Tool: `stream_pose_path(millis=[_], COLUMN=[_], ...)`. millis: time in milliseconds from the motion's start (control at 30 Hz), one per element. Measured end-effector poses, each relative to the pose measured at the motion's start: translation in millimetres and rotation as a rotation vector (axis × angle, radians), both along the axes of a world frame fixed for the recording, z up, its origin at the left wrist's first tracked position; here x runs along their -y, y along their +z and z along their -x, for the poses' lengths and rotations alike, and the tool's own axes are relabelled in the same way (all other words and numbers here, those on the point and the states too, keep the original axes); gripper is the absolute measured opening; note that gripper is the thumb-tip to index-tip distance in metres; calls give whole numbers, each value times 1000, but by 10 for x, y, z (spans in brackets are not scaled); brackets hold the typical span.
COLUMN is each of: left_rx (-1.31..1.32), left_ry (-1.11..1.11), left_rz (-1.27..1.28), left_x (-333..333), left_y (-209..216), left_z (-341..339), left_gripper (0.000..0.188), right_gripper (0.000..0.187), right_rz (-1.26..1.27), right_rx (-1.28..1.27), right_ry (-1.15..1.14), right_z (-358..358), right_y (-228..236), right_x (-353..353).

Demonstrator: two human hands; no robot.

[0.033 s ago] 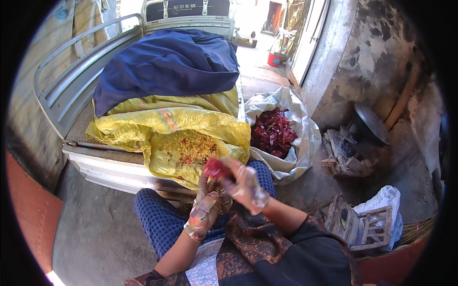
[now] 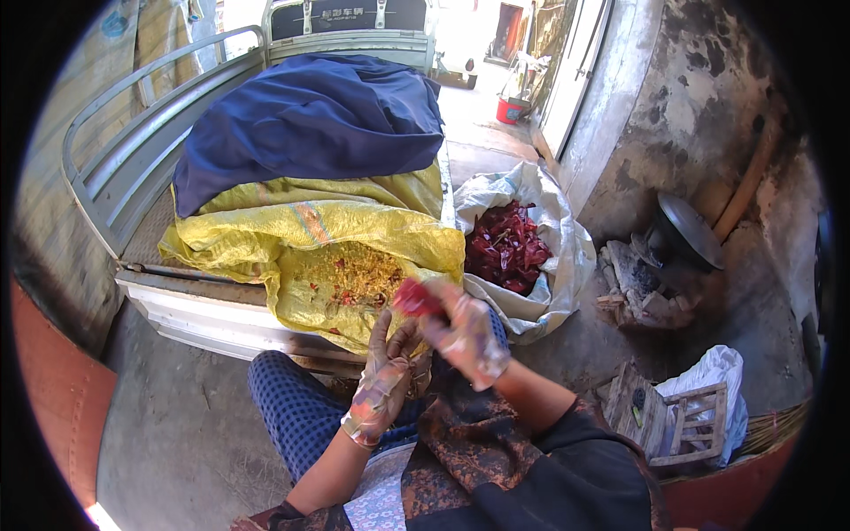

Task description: The person sorts dried red peppers by hand, moving them from a large bag on the back of a truck into a secondary bag.

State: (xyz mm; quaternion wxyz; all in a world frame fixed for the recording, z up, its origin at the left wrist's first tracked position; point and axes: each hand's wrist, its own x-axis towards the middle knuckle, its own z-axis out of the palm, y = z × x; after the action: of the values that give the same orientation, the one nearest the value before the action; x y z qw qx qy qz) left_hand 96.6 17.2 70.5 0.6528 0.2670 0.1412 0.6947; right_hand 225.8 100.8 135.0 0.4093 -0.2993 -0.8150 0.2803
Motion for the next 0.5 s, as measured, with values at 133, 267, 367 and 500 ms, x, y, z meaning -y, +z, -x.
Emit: stream_pose_path(millis=[133,267,367,500], left_rx=[-7,-53,-56,-61], left_ry=[-45,-70,-149,-180], left_rz=[42,55,86,93], left_x=[35,217,207,279], left_y=[-206,-325,-498,-591], left_z=[112,264,361,453], left_gripper=[85,71,69,69], right_gripper=[36,44,33,24], right_rz=[-302,-278,-197,-28], right_rx=[40,545,788,687], right_ry=[-458,-890,-944,-708], right_z=[-633,-1446,-2069,-1805], right_y=[-27,-110,-726,-1150], right_x=[-1016,-1776,-2478,-2805])
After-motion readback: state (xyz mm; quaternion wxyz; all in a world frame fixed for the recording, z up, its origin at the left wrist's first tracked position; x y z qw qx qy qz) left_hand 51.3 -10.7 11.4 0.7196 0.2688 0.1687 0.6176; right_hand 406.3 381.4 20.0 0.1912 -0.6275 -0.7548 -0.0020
